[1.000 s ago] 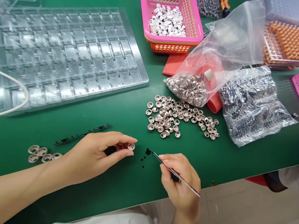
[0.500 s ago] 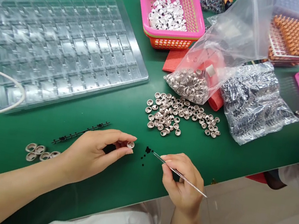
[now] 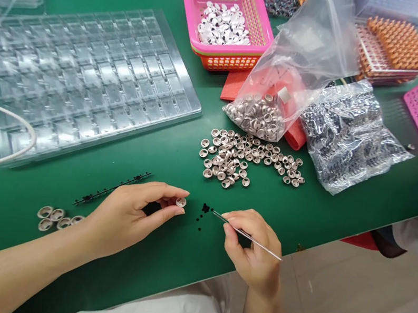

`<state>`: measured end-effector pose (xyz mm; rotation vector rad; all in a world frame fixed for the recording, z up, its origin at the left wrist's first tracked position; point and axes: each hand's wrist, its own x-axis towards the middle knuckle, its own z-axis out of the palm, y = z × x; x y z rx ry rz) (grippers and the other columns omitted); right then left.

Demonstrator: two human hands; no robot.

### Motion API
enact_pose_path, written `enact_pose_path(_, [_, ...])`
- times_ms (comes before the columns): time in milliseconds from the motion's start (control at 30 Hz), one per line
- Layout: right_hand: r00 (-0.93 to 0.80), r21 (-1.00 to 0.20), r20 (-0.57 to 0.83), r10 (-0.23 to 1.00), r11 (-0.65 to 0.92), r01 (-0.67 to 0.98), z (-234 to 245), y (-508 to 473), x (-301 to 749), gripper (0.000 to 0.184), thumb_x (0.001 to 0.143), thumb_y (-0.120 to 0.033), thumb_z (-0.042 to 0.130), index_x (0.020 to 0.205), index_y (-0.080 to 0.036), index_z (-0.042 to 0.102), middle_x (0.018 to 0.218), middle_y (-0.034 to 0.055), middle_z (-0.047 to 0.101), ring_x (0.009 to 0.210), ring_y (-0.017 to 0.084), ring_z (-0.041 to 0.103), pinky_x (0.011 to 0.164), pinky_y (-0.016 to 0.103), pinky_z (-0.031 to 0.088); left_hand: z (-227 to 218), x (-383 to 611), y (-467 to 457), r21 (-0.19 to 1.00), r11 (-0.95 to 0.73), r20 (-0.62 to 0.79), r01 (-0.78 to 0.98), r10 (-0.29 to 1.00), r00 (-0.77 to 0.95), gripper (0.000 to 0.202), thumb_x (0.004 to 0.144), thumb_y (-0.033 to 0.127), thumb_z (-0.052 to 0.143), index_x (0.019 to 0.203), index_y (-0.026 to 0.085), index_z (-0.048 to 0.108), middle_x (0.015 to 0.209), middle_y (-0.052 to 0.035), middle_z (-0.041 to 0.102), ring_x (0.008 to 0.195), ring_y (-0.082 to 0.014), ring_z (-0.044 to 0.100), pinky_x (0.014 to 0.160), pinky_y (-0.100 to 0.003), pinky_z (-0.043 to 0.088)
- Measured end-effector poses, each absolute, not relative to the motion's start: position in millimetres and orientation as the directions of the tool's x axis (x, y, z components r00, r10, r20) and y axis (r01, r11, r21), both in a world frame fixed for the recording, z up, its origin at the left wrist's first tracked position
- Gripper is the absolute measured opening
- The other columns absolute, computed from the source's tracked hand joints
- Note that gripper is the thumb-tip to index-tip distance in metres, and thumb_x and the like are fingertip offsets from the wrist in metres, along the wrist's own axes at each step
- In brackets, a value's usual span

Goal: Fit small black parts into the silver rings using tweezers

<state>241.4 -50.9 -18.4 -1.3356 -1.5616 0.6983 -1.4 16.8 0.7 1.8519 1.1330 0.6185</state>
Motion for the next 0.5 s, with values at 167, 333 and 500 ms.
enact_pose_path(167, [0.023, -0.864, 0.282, 0.959, 0.244, 0.441, -18.2, -50.8, 242.0, 0.034, 0.082, -0.003, 0.066, 0.105, -0.028, 0.066, 0.095, 0.0039, 0.075, 0.085, 0.021, 0.072, 0.071, 0.038, 0.060, 1.4, -1.6, 17.1, 0.860, -0.218, -0.024, 0.461, 0.886, 0.464, 0.017, 0.091, 0.020, 0.065, 0.107, 0.018, 0.072, 0.087, 0.0004, 0.075, 0.073, -0.0115, 0.070, 0.071, -0.019, 0.056])
enact_pose_path(333, [0.025, -0.860, 0.286, 0.958, 0.245, 0.448, -19.2, -51.4, 241.7, 0.034, 0.083, -0.004, 0.066, 0.106, -0.028, 0.066, 0.095, 0.0038, 0.075, 0.086, 0.021, 0.072, 0.071, 0.038, 0.061, 1.2, -1.1, 17.3, 0.861, -0.218, -0.024, 0.460, 0.885, 0.464, 0.018, 0.091, 0.020, 0.064, 0.108, 0.018, 0.072, 0.087, 0.0004, 0.075, 0.073, -0.0113, 0.070, 0.071, -0.019, 0.056])
enact_pose_path(500, [0.025, -0.858, 0.289, 0.957, 0.247, 0.451, -18.9, -50.0, 241.5, 0.034, 0.083, -0.003, 0.066, 0.106, -0.028, 0.066, 0.096, 0.0035, 0.075, 0.085, 0.021, 0.072, 0.070, 0.036, 0.060, 1.4, -0.7, 17.3, 0.860, -0.224, -0.019, 0.458, 0.883, 0.468, 0.018, 0.091, 0.019, 0.064, 0.107, 0.017, 0.072, 0.086, 0.0004, 0.075, 0.072, -0.0110, 0.069, 0.070, -0.018, 0.056])
